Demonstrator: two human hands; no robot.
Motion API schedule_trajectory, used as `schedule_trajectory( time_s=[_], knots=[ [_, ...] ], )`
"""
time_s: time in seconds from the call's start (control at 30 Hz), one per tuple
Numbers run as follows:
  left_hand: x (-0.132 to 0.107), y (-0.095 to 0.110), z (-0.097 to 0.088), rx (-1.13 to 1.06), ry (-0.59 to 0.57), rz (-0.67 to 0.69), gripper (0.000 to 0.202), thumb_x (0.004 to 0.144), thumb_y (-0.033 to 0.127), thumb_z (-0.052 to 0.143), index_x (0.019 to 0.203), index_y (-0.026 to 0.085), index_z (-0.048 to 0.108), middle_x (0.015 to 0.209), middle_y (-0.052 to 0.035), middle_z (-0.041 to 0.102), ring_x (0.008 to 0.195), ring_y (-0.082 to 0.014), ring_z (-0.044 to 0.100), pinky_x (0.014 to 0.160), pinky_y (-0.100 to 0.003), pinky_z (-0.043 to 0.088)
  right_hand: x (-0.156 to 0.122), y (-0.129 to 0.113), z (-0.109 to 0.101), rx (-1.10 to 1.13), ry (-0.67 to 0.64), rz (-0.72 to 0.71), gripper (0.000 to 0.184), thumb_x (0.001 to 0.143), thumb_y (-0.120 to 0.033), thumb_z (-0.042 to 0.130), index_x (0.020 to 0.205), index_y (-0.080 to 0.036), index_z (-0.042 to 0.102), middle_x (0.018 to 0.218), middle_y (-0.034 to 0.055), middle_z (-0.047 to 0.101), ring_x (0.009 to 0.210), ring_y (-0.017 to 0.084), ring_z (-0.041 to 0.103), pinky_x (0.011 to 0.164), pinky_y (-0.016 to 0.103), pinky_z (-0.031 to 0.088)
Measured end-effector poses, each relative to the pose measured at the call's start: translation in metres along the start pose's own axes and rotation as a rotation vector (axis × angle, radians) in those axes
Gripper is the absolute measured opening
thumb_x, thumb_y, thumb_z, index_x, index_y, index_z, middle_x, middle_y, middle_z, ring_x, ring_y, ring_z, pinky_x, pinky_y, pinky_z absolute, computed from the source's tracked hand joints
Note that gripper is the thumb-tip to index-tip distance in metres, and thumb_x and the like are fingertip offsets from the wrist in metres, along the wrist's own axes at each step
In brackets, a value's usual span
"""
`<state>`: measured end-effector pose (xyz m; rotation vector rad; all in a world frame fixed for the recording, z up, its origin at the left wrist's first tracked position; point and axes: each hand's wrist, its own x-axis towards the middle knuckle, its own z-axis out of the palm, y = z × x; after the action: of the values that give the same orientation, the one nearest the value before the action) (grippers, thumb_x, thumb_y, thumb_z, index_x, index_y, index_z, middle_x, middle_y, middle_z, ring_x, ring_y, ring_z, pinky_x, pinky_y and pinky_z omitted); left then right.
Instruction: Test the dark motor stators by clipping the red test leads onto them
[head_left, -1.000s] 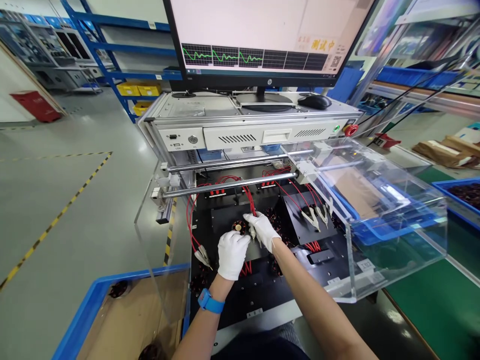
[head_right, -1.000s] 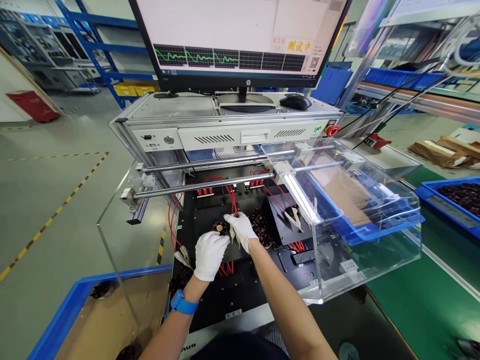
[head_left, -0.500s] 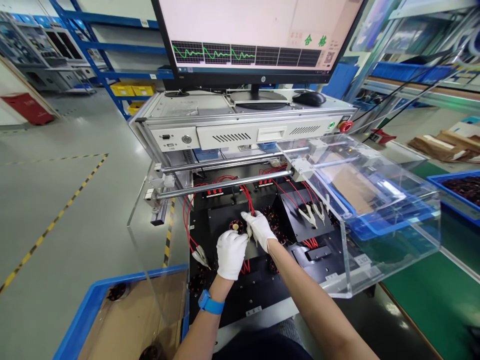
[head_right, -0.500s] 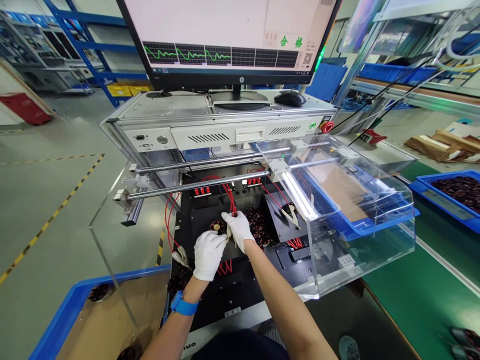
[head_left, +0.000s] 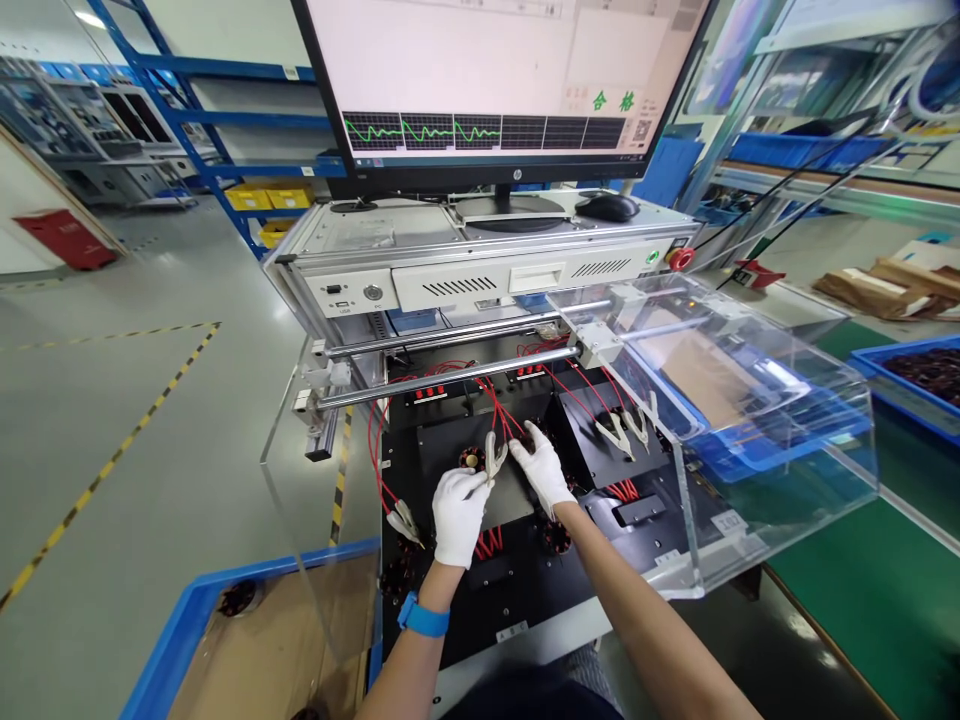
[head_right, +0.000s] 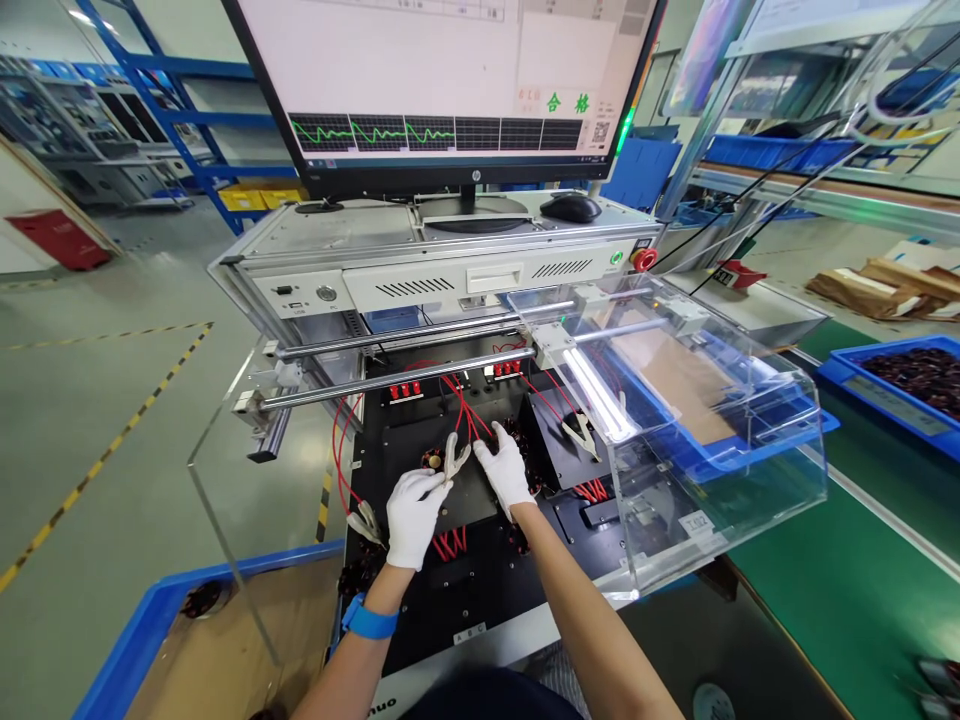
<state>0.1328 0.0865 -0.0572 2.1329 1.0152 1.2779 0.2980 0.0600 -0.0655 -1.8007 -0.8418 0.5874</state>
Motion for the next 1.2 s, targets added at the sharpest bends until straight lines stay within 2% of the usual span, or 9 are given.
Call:
schedule_trajectory(
  time_s=[0.07, 0.13, 0.23, 0.33, 0.47, 0.57, 0.7, 1.03, 1.2],
  knots=[
    [-0.001, -0.001, 0.000, -0.016, 0.008, -0.024, 0.009, 0.075, 0.027, 0.064, 0.079, 0.022, 0.070, 0.076, -0.0028, 0.066, 0.081, -0.0197, 0.059, 0.075, -0.037, 0.052, 0.000, 0.004, -0.003, -0.140, -0.021, -0.058, 0.063, 0.071, -0.037, 0.058, 0.129, -0.018, 0.041, 0.114, 0.0098, 0.054, 0.097, 0.020, 0.053, 0.086, 0.033, 0.042],
    [-0.001, -0.001, 0.000, -0.018, 0.007, -0.039, 0.009, 0.076, 0.028, 0.063, 0.079, 0.022, 0.070, 0.076, -0.0031, 0.066, 0.081, -0.0199, 0.059, 0.076, -0.037, 0.052, 0.003, 0.002, -0.003, -0.104, -0.056, -0.031, 0.061, 0.068, -0.031, 0.060, 0.126, -0.018, 0.045, 0.101, 0.0067, 0.058, 0.083, 0.017, 0.055, 0.080, 0.031, 0.043],
    [-0.001, -0.001, -0.001, -0.031, -0.001, -0.037, 0.009, 0.075, 0.028, 0.064, 0.076, 0.022, 0.069, 0.075, -0.0032, 0.066, 0.081, -0.0200, 0.059, 0.075, -0.037, 0.051, 0.013, -0.014, -0.001, 0.213, -0.043, 0.127, 0.043, 0.066, -0.028, 0.061, 0.107, -0.018, 0.055, 0.073, -0.0010, 0.055, 0.061, 0.011, 0.049, 0.064, 0.025, 0.043],
    [-0.001, -0.003, -0.001, -0.052, 0.006, -0.046, 0.008, 0.075, 0.028, 0.064, 0.076, 0.021, 0.069, 0.076, -0.0030, 0.066, 0.080, -0.0192, 0.059, 0.075, -0.036, 0.051, 0.022, -0.033, 0.001, 0.506, -0.061, 0.310, 0.025, 0.068, -0.037, 0.061, 0.083, -0.018, 0.053, 0.058, -0.0045, 0.046, 0.048, 0.008, 0.040, 0.047, 0.021, 0.036],
    [-0.002, -0.004, -0.001, -0.051, 0.005, -0.059, 0.008, 0.074, 0.027, 0.065, 0.079, 0.022, 0.069, 0.078, -0.0027, 0.066, 0.080, -0.0187, 0.059, 0.076, -0.035, 0.051, 0.020, -0.044, 0.012, 0.635, -0.085, 0.424, 0.031, 0.068, -0.042, 0.062, 0.067, -0.020, 0.040, 0.051, -0.0062, 0.039, 0.040, 0.006, 0.033, 0.037, 0.019, 0.027],
    [-0.002, -0.003, -0.001, -0.059, 0.006, -0.055, 0.007, 0.074, 0.026, 0.065, 0.077, 0.021, 0.069, 0.077, -0.0027, 0.066, 0.080, -0.0188, 0.059, 0.075, -0.036, 0.051, 0.013, -0.044, 0.022, 0.699, -0.021, 0.451, 0.035, 0.068, -0.043, 0.062, 0.066, -0.021, 0.035, 0.049, -0.0082, 0.035, 0.037, 0.005, 0.030, 0.035, 0.018, 0.024],
    [-0.001, -0.001, -0.002, -0.071, 0.010, -0.041, 0.006, 0.074, 0.025, 0.065, 0.076, 0.021, 0.069, 0.076, -0.0026, 0.066, 0.080, -0.0188, 0.059, 0.075, -0.036, 0.051, 0.004, -0.045, 0.031, 0.731, 0.048, 0.441, 0.034, 0.068, -0.045, 0.063, 0.069, -0.021, 0.038, 0.048, -0.0088, 0.036, 0.037, 0.005, 0.029, 0.034, 0.018, 0.021],
    [0.001, 0.000, -0.002, -0.034, 0.011, -0.012, 0.007, 0.075, 0.025, 0.065, 0.076, 0.020, 0.069, 0.075, -0.0027, 0.066, 0.079, -0.0185, 0.059, 0.073, -0.034, 0.052, -0.001, -0.051, 0.029, 0.732, 0.093, 0.423, 0.034, 0.062, -0.042, 0.067, 0.072, -0.020, 0.043, 0.050, -0.0079, 0.041, 0.038, 0.005, 0.031, 0.036, 0.019, 0.024],
    [-0.022, -0.007, -0.029, 0.086, -0.044, 0.077, 0.014, 0.081, 0.023, 0.056, 0.089, 0.023, 0.067, 0.089, -0.0031, 0.067, 0.098, -0.0203, 0.057, 0.095, -0.040, 0.043, 0.004, -0.047, 0.021, 0.694, 0.133, 0.369, 0.028, 0.062, -0.034, 0.066, 0.079, -0.019, 0.049, 0.054, -0.0077, 0.046, 0.043, 0.006, 0.040, 0.042, 0.019, 0.034]
  ],
)
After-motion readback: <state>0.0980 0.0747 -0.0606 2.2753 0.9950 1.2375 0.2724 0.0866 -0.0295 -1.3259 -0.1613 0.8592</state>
